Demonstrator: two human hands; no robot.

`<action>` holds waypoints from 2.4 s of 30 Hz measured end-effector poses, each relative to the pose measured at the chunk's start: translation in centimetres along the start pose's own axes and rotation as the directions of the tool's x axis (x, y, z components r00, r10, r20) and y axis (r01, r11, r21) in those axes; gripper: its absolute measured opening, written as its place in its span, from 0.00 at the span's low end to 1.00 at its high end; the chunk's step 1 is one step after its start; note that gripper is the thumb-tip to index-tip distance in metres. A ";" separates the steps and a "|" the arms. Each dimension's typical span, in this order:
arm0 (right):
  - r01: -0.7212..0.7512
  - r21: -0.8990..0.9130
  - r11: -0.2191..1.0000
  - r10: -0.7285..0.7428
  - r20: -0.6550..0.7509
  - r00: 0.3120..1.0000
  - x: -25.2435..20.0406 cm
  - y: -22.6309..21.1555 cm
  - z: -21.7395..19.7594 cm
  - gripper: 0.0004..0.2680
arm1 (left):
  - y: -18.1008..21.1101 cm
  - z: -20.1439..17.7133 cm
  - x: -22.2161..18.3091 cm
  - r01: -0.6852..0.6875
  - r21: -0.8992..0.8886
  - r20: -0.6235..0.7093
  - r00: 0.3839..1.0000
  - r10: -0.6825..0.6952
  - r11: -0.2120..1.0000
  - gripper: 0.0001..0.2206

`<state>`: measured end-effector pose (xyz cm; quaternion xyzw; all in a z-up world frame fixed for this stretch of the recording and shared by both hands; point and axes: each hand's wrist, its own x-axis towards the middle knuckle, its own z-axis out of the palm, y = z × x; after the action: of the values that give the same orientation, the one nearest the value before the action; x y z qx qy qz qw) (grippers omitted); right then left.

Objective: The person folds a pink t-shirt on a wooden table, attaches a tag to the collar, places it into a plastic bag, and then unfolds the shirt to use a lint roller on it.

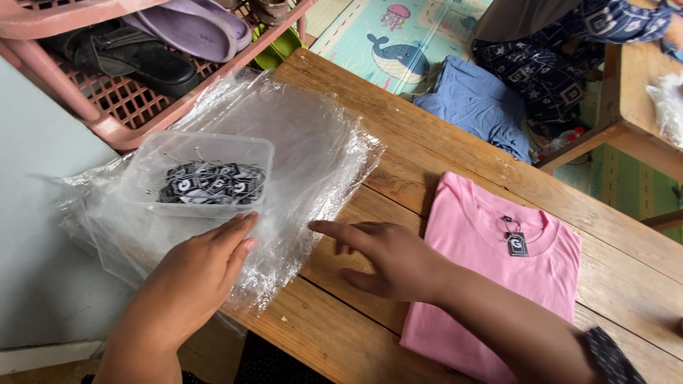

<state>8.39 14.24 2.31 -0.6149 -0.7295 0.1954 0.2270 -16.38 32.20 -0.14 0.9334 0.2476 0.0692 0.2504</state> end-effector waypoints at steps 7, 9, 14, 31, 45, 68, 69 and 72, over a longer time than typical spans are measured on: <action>-0.128 0.247 0.961 0.132 -0.002 0.991 4.9 1.8 3.7 0.21 | 1.6 -3.3 0.0 0.017 -0.029 -0.007 1.000 -0.017 0.999 0.31; -0.174 0.290 0.941 0.190 -0.027 0.981 4.6 2.5 3.6 0.13 | -0.1 -3.2 0.0 0.224 0.151 0.022 0.973 -0.230 0.963 0.36; -0.282 0.754 0.594 0.469 -0.039 0.883 3.1 4.4 2.8 0.12 | -6.2 -1.7 0.6 0.087 0.536 -0.409 0.897 0.168 0.840 0.06; -0.167 0.889 0.425 0.747 -0.241 0.619 -10.0 14.7 -0.8 0.18 | -9.1 -0.4 2.1 0.073 0.576 -0.422 0.879 0.220 0.814 0.13; -0.437 0.793 0.424 0.858 -0.197 0.475 -19.9 16.8 -5.4 0.14 | 6.8 2.4 2.7 -0.130 0.563 -0.447 0.783 0.433 0.816 0.22; -0.124 0.797 0.591 0.789 -0.539 0.295 -25.6 25.5 -3.9 0.25 | 11.4 16.9 20.4 -0.668 0.274 -0.026 0.714 0.699 0.692 0.09; -0.125 0.799 0.588 0.791 -0.537 0.294 -25.6 25.2 -3.9 0.25 | 11.5 16.8 20.2 -0.668 0.272 -0.023 0.715 0.699 0.693 0.09; -0.122 0.800 0.587 0.796 -0.544 0.266 -25.7 25.0 -4.1 0.25 | 11.8 16.2 20.0 -0.661 0.270 0.015 0.730 0.683 0.701 0.07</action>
<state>34.56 -6.94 -10.73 -0.7038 -0.1541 0.1339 0.6805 10.16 26.26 -8.08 0.9794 -0.0925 0.1633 0.0740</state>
